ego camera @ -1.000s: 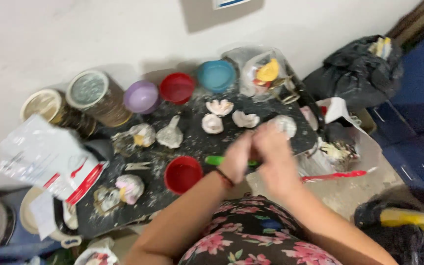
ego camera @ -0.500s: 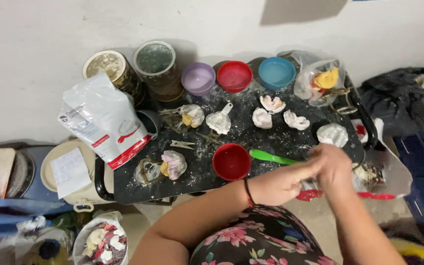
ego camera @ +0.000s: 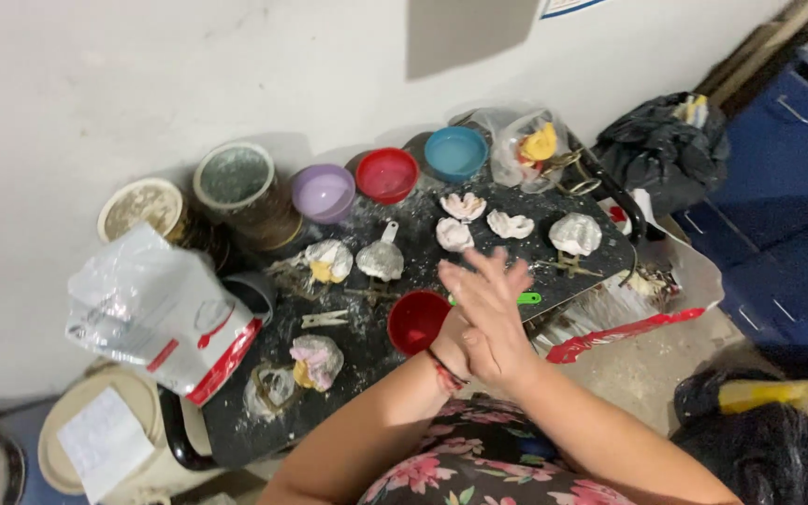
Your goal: Mixing dental material and applying it to dental casts on a laboratory bench
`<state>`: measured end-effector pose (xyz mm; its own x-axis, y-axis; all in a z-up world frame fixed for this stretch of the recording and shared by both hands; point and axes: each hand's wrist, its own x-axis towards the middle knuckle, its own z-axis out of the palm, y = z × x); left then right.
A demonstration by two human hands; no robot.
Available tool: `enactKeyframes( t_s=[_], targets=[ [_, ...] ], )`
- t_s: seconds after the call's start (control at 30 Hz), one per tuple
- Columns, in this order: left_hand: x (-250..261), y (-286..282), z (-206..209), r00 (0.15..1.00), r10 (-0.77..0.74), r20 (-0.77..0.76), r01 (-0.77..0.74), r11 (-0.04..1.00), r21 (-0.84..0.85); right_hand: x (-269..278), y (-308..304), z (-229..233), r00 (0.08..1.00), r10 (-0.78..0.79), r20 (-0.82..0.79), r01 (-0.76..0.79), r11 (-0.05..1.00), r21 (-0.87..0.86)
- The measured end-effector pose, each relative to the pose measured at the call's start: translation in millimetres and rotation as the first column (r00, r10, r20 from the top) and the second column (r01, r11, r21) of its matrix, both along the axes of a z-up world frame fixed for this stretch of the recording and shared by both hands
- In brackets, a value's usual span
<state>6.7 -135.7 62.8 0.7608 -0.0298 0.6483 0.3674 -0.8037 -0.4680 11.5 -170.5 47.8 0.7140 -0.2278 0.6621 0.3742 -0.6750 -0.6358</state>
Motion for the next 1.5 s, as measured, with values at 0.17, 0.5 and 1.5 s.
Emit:
enactKeyframes(
  t_s=[0.17,0.5,1.5],
  targets=[
    [4.5,47.1,20.5,0.263,-0.962,0.074,0.076,-0.056,-0.996,12.9,-54.0,-74.0,1.000,-0.004,-0.022,-0.002,0.956,-0.292],
    [122.7,111.1,52.4,0.011,-0.998,0.057,-0.313,-0.057,-0.948,-112.9,-157.4,-34.9,0.103,-0.656,-0.748,0.591,0.645,-0.485],
    [150.6,88.0,22.8,0.203,-0.625,0.754,-0.422,-0.751,-0.508,-1.8,-37.7,45.1,0.877,0.186,-0.443,-0.035,0.944,0.328]
  ],
)
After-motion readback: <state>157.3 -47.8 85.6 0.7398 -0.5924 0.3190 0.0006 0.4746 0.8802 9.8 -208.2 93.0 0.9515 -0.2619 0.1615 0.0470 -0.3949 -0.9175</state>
